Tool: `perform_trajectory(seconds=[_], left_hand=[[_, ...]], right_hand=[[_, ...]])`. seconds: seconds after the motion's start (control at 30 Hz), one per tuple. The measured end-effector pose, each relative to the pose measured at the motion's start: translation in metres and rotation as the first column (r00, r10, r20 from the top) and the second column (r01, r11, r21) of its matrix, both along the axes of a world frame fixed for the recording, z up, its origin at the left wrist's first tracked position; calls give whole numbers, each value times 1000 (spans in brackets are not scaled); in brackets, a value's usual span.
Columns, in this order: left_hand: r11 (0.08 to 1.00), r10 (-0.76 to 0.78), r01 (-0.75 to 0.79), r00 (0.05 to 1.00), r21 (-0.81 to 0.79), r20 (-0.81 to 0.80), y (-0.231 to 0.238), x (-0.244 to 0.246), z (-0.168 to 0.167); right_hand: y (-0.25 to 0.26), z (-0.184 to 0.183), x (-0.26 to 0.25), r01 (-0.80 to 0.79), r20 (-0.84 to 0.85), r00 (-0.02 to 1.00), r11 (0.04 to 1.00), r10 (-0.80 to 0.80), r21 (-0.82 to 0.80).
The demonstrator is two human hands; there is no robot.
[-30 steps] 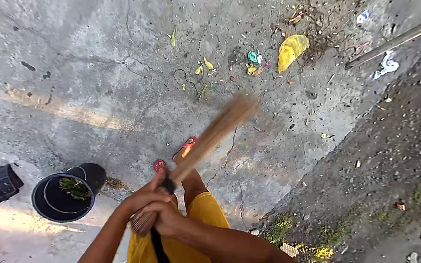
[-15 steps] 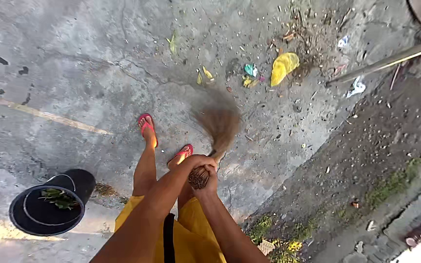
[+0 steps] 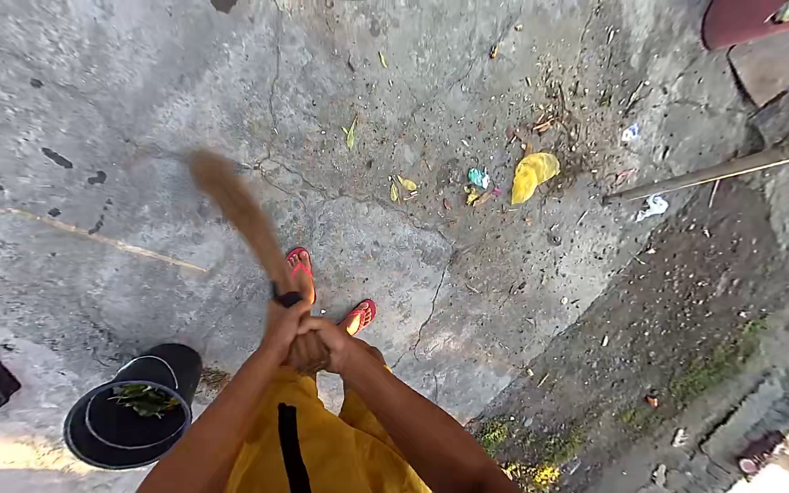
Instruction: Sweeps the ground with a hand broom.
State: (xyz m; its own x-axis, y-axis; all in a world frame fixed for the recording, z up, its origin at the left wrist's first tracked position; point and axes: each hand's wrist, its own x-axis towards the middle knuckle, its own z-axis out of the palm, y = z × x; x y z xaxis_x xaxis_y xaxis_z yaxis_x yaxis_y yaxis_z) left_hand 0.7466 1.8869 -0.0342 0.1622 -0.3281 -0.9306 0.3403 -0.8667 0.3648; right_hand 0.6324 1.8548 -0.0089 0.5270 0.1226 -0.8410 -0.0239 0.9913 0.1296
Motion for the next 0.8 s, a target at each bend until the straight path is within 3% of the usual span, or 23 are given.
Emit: perform_trajectory(seconds=[0.03, 0.1, 0.13, 0.2, 0.3, 0.37, 0.47, 0.53, 0.6, 0.67, 0.7, 0.73, 0.8], left_hand=[[979, -197, 202, 975, 35, -106, -18, -13, -14], [835, -522, 550, 782, -18, -340, -55, -49, -39], [760, -611, 646, 669, -77, -423, -70, -63, -46], [734, -648, 652, 588, -190, -484, -85, -73, -41], [834, -547, 440, 583, -332, -601, -81, -43, -8], [902, -430, 308, 700, -302, -571, -62, -9, 19], [981, -110, 50, 940, -187, -324, -41, 40, 47], [986, 99, -108, 992, -126, -76, -51, 66, 44], [987, 146, -139, 986, -83, 77, -84, 76, 19], [999, -38, 37, 997, 18, 60, -130, 63, -10], [973, -221, 223, 975, 64, -26, -156, 46, -21], [893, -431, 443, 892, 78, -136, -182, 21, -32], [628, -735, 777, 607, 34, -300, -232, -47, -37]], right_hand=[[2, -5, -14, 171, -89, 981, 985, -170, 8], [4, -7, -35, 506, -297, 806, 856, -512, -103], [1, -6, -39, 606, -356, 695, 775, -625, -180], [-13, 2, -39, 644, -434, 569, 707, -698, -294], [-16, 37, -15, 453, -488, 688, 843, -537, -289], [-4, 58, 3, 324, -393, 834, 920, -387, -218], [-10, 49, 34, 94, -131, 984, 979, -119, -180], [-47, 32, 65, -78, -37, 997, 987, 74, -140], [-96, 9, 80, -134, 12, 991, 988, 135, -72], [-130, -8, 65, 42, -21, 999, 999, -42, -15], [-138, -13, 47, 217, -82, 973, 976, -216, -6], [-140, -16, 25, 413, -144, 900, 911, -411, -18], [-141, -20, -24, 702, -227, 670, 703, -706, -113]])
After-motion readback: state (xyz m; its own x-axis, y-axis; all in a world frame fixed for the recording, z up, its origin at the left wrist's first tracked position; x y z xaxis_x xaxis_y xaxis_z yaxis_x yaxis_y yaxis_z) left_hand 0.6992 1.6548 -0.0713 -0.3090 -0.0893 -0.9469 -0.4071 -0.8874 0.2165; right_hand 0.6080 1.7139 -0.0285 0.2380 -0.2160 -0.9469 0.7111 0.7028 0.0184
